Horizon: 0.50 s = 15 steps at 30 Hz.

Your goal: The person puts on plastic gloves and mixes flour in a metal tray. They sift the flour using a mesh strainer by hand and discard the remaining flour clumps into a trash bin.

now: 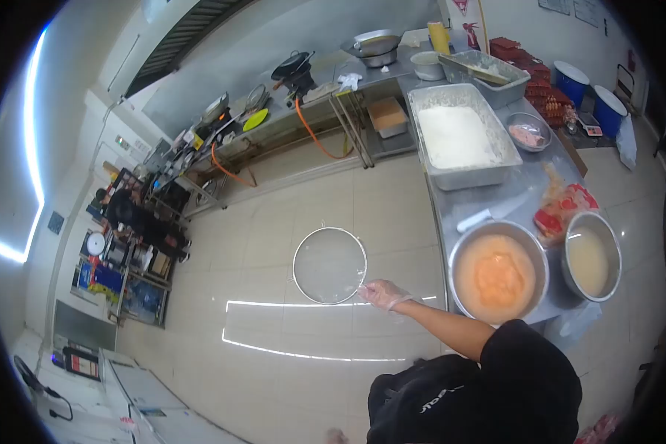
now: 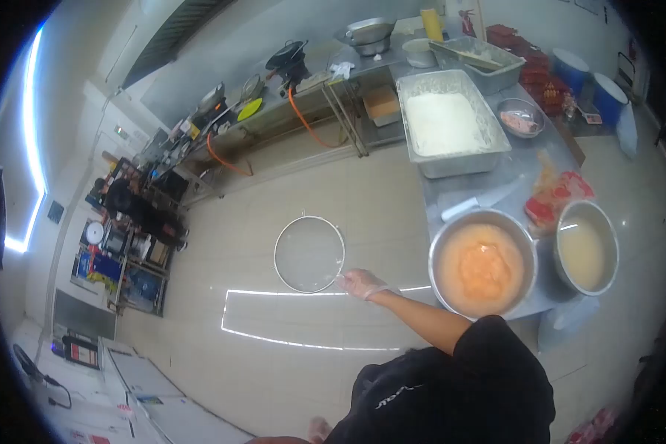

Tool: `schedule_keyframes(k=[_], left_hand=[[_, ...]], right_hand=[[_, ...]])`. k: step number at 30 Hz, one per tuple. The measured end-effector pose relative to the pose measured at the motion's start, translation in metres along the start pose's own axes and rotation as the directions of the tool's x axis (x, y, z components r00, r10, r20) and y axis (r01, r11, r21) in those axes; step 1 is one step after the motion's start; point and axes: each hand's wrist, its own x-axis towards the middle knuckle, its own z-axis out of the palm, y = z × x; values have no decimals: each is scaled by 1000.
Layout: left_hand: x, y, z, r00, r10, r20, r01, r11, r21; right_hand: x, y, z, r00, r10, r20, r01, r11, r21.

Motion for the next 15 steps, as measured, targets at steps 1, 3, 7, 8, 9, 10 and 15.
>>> schedule_keyframes(k=[1, 3, 7, 8, 9, 10, 15], left_hand=[[26, 22, 8, 999, -21, 28, 20, 1000, 12], [79, 66, 16, 997, -25, 71, 22, 999, 44], [182, 144, 15, 989, -21, 143, 6, 995, 99], [207, 161, 12, 987, -12, 160, -5, 994, 107], [233, 180, 9, 984, -2, 180, -20, 993, 120], [259, 199, 3, 980, 10, 201, -37, 991, 131], [403, 293, -43, 739, 444, 507, -450, 885, -119]], right_hand=[[24, -4, -7, 998, -31, -57, 33, 999, 36], [65, 0, -19, 978, -72, -194, 94, 990, 108], [157, 37, -51, 964, 31, -264, -1, 993, 115], [178, 42, -61, 954, 76, -291, -54, 995, 83], [197, 44, -72, 938, 122, -324, -111, 992, 54], [213, 35, -80, 906, 179, -385, -130, 980, 148], [298, 36, -170, 700, 362, -615, 67, 825, 562]])
